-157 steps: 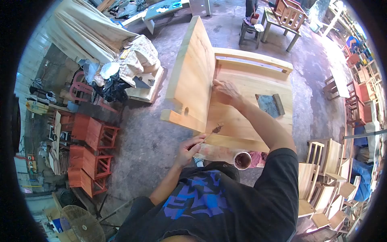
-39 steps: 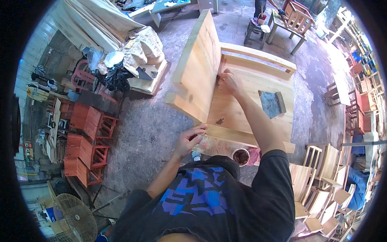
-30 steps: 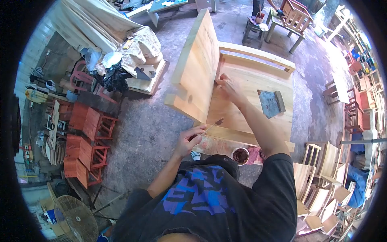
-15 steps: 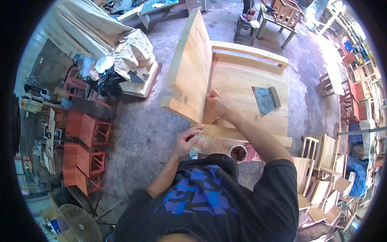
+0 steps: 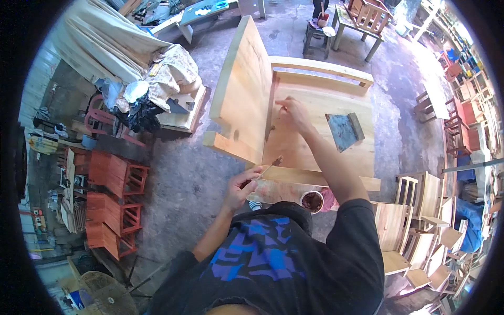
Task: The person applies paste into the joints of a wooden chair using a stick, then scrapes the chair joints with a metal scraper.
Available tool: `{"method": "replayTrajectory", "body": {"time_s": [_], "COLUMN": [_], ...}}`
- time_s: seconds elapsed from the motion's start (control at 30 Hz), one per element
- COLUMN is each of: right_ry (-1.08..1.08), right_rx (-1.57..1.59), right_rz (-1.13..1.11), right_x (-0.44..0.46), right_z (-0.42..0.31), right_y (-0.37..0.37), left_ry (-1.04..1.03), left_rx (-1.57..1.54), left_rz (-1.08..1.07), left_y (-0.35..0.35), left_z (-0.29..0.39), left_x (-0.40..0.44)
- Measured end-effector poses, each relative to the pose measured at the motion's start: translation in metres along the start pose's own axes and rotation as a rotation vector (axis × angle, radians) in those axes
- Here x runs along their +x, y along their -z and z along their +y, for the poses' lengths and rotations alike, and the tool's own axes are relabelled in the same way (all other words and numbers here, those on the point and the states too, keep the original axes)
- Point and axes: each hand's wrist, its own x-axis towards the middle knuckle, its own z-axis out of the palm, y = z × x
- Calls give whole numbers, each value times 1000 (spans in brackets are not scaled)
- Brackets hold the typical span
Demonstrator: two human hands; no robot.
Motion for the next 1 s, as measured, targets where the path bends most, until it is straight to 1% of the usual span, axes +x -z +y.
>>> {"method": "replayTrajectory", "body": {"time_s": [0.03,0.13,0.33,0.43,0.53,0.63,0.73,0.87,1.0], "right_ry": [-27,120,202,204,248,311,246,302,318], "right_rx": [-60,-214,-343,-439,-420,-359,-378,-383,-294], "right_rz": [84,167,50,-4,30,8,-64,-73,-97], "right_x": [12,34,48,47,36,29,12,-5,-33], "right_z": [2,4,6,0,-4,-5,-23,-22,-44], "right_y": [0,-8,-2,-1,-4,-10,-4,-12,-9], "left_ry": [-6,-15,-43,-50,-40,6,25,34,30], "left_rx": [3,8,56,70,75,71,66,22,2], "left_rz": [1,2,-7,-9,-21,-25,-35,-37,-39], "left_y": [0,0,1,3,3,2,4,3,3], "left_z": [-1,-3,-3,-6,-1,4,4,3,2], "left_x": [0,1,1,1,3,4,3,3,2]}}
